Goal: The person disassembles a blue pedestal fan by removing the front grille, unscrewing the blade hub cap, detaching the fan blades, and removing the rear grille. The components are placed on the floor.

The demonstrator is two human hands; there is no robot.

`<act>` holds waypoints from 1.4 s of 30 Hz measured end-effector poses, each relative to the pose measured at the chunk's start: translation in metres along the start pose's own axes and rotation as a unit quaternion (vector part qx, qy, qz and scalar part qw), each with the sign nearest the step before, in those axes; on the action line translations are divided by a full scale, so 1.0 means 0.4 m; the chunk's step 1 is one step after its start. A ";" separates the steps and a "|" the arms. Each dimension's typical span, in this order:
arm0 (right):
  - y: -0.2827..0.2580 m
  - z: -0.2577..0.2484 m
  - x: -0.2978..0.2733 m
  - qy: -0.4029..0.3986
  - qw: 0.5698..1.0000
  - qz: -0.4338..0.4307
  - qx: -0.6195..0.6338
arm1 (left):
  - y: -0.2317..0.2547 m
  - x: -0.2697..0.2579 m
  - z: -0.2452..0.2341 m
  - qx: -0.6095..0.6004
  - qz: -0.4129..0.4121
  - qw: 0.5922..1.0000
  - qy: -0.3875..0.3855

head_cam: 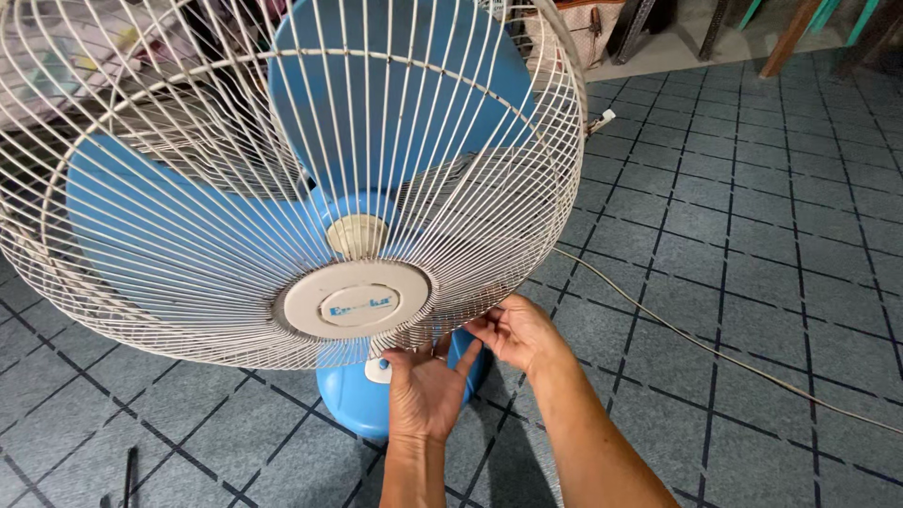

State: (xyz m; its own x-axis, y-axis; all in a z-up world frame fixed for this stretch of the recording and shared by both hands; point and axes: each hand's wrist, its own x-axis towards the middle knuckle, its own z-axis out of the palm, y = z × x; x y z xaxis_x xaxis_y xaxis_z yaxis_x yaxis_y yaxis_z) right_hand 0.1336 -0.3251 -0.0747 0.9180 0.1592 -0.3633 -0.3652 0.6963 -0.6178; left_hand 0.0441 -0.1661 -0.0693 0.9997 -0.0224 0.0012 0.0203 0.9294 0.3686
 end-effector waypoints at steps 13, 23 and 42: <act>-0.012 0.014 -0.024 -0.044 0.996 -0.064 -0.036 | -0.011 0.009 0.014 -0.027 0.029 0.999 0.005; -0.007 0.025 -0.037 -0.036 0.991 -0.112 -0.062 | -0.008 0.006 0.024 -0.012 0.025 0.999 0.026; 0.011 0.026 -0.018 -0.028 0.990 -0.134 -0.041 | -0.013 0.022 -0.016 -0.038 0.029 0.998 0.037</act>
State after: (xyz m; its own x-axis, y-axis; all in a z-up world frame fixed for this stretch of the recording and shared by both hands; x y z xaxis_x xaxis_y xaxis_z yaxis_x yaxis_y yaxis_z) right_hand 0.1268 -0.3158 -0.0676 0.9898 0.0172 -0.1414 -0.1174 0.6608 -0.7413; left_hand 0.0527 -0.1689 -0.0772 0.9972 0.0575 -0.0481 -0.0406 0.9533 0.2992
